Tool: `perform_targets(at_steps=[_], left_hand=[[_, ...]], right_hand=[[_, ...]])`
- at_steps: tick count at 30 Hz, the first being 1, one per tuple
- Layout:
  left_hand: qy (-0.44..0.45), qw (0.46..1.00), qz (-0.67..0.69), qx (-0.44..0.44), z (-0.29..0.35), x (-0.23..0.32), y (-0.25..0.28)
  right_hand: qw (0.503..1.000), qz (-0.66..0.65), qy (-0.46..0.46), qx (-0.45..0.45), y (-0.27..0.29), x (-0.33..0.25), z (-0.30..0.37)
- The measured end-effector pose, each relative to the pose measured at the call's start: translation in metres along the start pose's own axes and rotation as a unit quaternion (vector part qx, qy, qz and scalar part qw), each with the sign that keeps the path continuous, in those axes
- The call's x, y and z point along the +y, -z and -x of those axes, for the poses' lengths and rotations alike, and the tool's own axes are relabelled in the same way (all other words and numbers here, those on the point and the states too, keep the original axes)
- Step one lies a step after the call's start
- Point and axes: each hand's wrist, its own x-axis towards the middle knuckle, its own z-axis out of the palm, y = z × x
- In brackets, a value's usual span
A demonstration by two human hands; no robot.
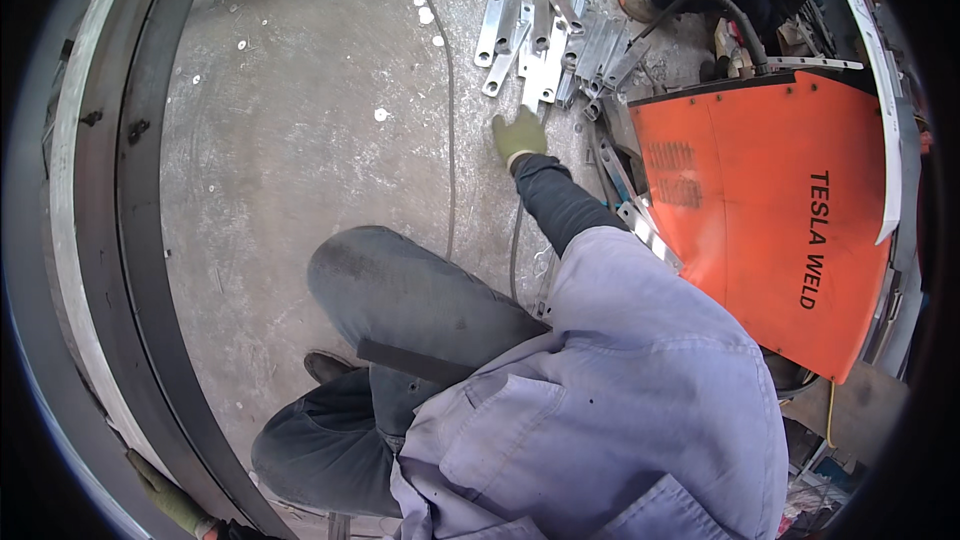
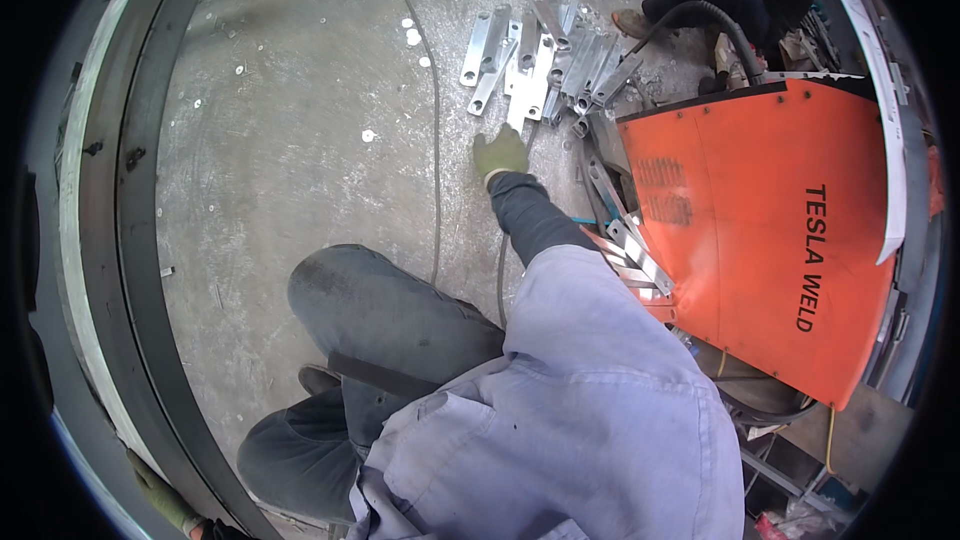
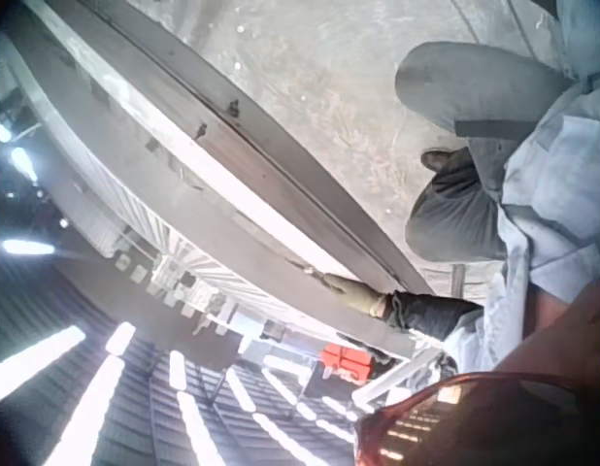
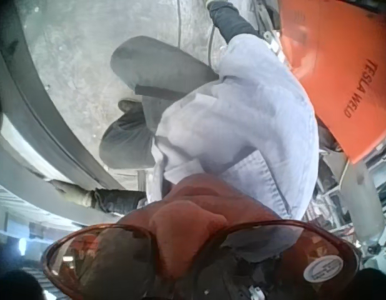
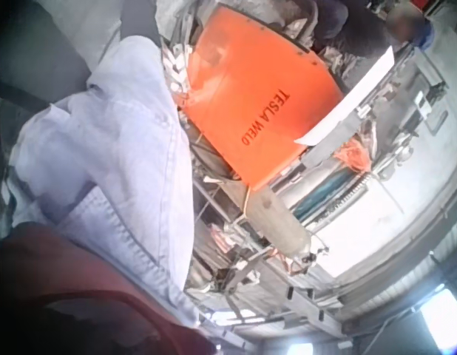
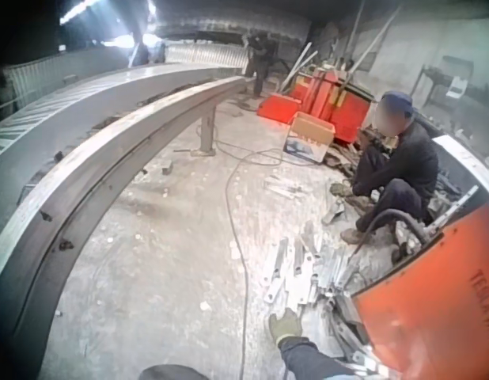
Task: The person positions a metal bracket onto a slatted metal frame and uses a welding torch to tack weld the bracket in place. The person then repositions the bracket and performs additional tack welds to secure it.
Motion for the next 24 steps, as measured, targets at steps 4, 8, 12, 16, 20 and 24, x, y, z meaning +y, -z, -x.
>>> perform_targets(at_steps=[4,8,12,16,20,24], left_hand=[[0.039,0.999,0.017,-0.018,0.006,0.034,-0.004],[0.02,1.0,0.012,0.002,0.007,0.039,-0.005],[0.007,1.0,0.007,-0.005,-0.005,0.007,0.006],[-0.008,1.0,-0.002,-0.005,-0.01,0.011,0.0],[0.007,1.0,-0.008,0.004,0.001,0.008,0.005],[-0.008,1.0,0.001,-0.005,0.002,0.008,0.007]], right_hand=[[0.996,-0.013,-0.092,-0.004,0.002,0.032,-0.039],[0.989,-0.031,-0.099,-0.104,-0.009,0.055,-0.075],[0.991,-0.051,-0.085,-0.093,-0.021,0.053,-0.08],[0.842,-0.489,-0.186,-0.129,-0.04,0.055,-0.074],[0.796,-0.551,-0.239,-0.079,-0.043,0.004,-0.055],[0.934,-0.293,-0.177,0.101,-0.07,-0.01,-0.073]])
